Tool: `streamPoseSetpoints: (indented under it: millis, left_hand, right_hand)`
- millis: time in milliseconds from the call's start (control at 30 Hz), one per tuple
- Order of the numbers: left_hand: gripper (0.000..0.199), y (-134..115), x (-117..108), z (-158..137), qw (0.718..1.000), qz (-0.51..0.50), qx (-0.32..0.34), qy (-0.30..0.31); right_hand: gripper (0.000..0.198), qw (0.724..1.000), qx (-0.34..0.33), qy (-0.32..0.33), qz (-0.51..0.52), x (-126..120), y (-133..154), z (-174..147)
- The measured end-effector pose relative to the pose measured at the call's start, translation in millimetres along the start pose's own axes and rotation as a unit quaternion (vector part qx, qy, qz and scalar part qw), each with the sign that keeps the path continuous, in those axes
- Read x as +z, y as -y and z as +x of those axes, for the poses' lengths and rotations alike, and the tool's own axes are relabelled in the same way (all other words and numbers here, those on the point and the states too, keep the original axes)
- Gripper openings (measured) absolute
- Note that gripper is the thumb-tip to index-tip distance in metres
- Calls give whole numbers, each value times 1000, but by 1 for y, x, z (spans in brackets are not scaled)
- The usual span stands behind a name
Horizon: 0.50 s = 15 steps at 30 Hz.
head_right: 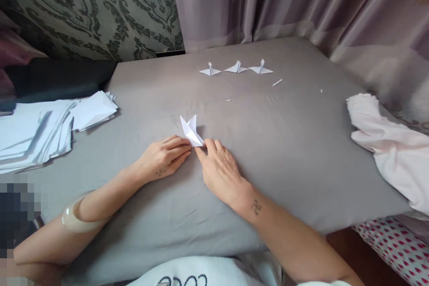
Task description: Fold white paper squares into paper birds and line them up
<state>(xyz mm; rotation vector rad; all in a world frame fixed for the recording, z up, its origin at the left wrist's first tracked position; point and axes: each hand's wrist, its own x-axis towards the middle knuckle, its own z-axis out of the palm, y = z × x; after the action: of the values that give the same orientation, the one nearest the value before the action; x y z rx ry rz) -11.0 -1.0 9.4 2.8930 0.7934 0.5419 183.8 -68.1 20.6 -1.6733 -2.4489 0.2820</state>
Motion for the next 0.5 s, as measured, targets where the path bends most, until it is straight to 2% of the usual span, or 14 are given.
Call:
streamPoseSetpoints:
  millis: [500]
  left_hand:
    - [28, 4, -2, -1, 999, -21, 9, 38]
  right_hand:
    - [35, 996, 5, 43, 80, -27, -20, -6]
